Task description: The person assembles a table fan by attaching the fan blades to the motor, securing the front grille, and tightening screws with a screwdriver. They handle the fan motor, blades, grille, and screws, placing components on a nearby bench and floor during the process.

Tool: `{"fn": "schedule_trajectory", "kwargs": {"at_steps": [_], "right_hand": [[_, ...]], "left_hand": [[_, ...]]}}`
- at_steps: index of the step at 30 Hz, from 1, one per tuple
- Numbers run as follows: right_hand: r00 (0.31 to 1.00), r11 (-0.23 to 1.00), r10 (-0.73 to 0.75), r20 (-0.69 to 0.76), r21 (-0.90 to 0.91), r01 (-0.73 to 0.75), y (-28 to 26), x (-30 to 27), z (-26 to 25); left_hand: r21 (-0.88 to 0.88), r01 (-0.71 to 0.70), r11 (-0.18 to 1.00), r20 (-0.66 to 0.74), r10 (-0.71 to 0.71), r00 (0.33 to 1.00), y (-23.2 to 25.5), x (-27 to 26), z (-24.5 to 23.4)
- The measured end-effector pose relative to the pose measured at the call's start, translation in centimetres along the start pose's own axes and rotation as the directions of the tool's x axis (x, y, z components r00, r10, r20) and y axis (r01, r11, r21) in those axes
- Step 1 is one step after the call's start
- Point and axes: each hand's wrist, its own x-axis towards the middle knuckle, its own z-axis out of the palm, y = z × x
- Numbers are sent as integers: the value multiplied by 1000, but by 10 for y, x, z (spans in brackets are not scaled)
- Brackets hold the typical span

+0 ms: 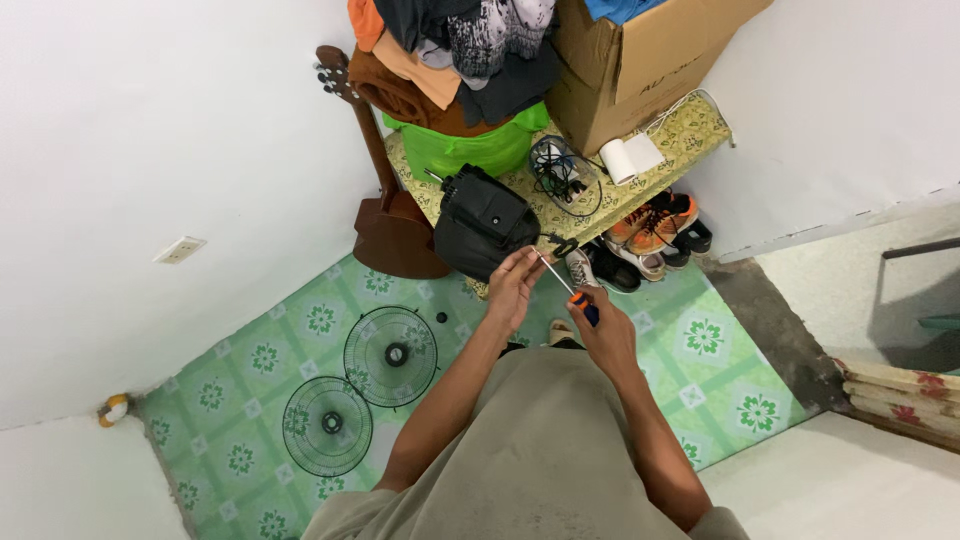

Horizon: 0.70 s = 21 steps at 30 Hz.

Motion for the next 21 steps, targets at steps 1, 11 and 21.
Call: {"fn": "schedule_trajectory", "kwargs": {"at_steps": [1, 11, 21], "right_hand": [[996, 997, -77, -47, 24, 78, 3, 3, 3], [984, 984, -177, 8, -26, 177, 31, 58, 24], [971, 969, -234, 53, -63, 238, 35, 76, 23]], "left_hand": [[-6, -4, 1000, -10, 4, 1000, -1, 1, -2], [202, -143, 969, -270, 195, 943, -8, 2, -35], [407, -292, 865, -365, 447, 817, 63, 11, -41]]}}
